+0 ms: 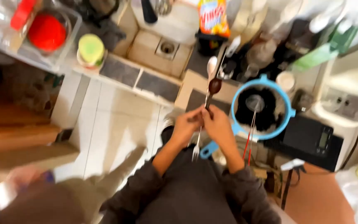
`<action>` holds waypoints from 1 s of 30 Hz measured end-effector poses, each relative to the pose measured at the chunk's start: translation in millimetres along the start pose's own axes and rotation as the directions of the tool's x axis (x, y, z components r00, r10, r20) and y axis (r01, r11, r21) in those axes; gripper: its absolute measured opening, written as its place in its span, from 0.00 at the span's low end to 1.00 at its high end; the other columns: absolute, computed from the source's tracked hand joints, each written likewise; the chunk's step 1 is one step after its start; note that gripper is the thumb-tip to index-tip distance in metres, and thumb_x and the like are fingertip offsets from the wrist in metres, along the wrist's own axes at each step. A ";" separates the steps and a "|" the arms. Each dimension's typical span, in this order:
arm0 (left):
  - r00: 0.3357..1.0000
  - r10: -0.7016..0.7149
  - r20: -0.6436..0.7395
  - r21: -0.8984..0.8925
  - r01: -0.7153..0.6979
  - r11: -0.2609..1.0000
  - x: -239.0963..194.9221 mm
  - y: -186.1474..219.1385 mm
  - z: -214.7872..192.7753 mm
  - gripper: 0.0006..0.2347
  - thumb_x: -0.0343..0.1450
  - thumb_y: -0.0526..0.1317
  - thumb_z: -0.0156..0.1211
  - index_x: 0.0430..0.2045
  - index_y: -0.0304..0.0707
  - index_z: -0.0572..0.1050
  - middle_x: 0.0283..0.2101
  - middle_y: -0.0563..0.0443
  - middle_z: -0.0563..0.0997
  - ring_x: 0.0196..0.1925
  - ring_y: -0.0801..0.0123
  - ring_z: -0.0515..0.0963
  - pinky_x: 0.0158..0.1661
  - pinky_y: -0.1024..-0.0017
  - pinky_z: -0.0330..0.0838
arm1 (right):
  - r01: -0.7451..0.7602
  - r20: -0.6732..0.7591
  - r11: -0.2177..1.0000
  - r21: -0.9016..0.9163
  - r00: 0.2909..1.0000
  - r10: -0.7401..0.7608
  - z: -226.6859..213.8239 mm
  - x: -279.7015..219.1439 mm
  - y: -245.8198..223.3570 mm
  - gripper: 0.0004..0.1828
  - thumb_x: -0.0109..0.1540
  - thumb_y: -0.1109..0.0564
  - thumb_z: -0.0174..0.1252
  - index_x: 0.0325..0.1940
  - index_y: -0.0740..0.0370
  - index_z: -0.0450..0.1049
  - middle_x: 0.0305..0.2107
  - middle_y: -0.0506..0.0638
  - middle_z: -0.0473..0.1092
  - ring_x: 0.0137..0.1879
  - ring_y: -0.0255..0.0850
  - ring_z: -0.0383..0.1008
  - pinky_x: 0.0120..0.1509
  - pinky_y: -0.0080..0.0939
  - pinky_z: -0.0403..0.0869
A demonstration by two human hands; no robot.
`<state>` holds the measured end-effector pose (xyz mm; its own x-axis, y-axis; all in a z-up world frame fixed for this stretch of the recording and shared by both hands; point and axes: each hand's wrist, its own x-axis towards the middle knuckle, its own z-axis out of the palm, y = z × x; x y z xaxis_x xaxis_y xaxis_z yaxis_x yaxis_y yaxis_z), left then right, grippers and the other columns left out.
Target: The person is preparing a beverage by measuring powders and straining ingredients, followed by cleaning the sink area.
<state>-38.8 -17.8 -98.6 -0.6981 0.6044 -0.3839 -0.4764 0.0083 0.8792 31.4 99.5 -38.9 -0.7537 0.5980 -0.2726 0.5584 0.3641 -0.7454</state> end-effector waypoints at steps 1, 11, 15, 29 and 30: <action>1.000 0.008 0.009 -0.001 -0.008 1.000 5.5 16.8 1.8 0.22 0.64 0.29 0.70 0.54 0.44 0.80 0.34 0.47 0.84 0.32 0.70 0.82 0.34 0.70 0.83 | 0.004 -0.011 1.000 -0.002 1.000 -0.004 -1.1 4.8 -10.8 0.14 0.68 0.43 0.53 0.42 0.51 0.80 0.23 0.54 0.75 0.36 0.54 0.80 0.42 0.53 0.74; 0.950 0.017 0.312 0.749 -0.257 0.611 118.3 155.8 -105.8 0.21 0.64 0.47 0.69 0.53 0.57 0.78 0.35 0.52 0.86 0.43 0.54 0.85 0.48 0.58 0.77 | -0.060 -0.214 0.955 0.291 0.969 0.126 46.4 77.8 -36.5 0.12 0.69 0.55 0.53 0.49 0.55 0.82 0.25 0.52 0.78 0.29 0.42 0.73 0.37 0.43 0.72; 0.983 0.182 -0.006 0.619 -0.139 0.773 369.0 71.8 -243.3 0.12 0.71 0.42 0.63 0.48 0.51 0.80 0.38 0.50 0.84 0.44 0.57 0.85 0.48 0.59 0.76 | -0.126 -0.220 0.950 0.286 0.956 0.193 71.6 104.1 -79.8 0.15 0.69 0.58 0.49 0.38 0.62 0.82 0.21 0.58 0.77 0.27 0.48 0.71 0.39 0.48 0.71; 0.944 0.328 -0.040 0.081 -0.324 0.943 443.6 153.4 -181.0 0.13 0.77 0.49 0.56 0.44 0.38 0.74 0.34 0.42 0.81 0.37 0.58 0.83 0.42 0.61 0.77 | -0.316 -0.149 0.777 0.545 0.875 0.461 194.4 232.0 -59.6 0.13 0.68 0.53 0.52 0.56 0.53 0.72 0.24 0.53 0.80 0.15 0.38 0.69 0.18 0.34 0.65; 0.989 0.118 -0.094 -0.139 -0.131 0.982 454.6 126.3 -185.7 0.15 0.78 0.53 0.55 0.47 0.43 0.69 0.29 0.46 0.80 0.27 0.63 0.82 0.28 0.67 0.84 | -0.283 -0.130 0.765 0.578 0.894 0.429 196.3 236.8 -60.0 0.15 0.68 0.55 0.53 0.59 0.58 0.71 0.24 0.55 0.79 0.16 0.35 0.66 0.18 0.33 0.64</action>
<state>-515.5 110.1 -214.5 -0.7967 0.5233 -0.3023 -0.4510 -0.1818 0.8738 -248.6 79.1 -178.2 -0.3896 0.7834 -0.4841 0.4401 -0.3034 -0.8451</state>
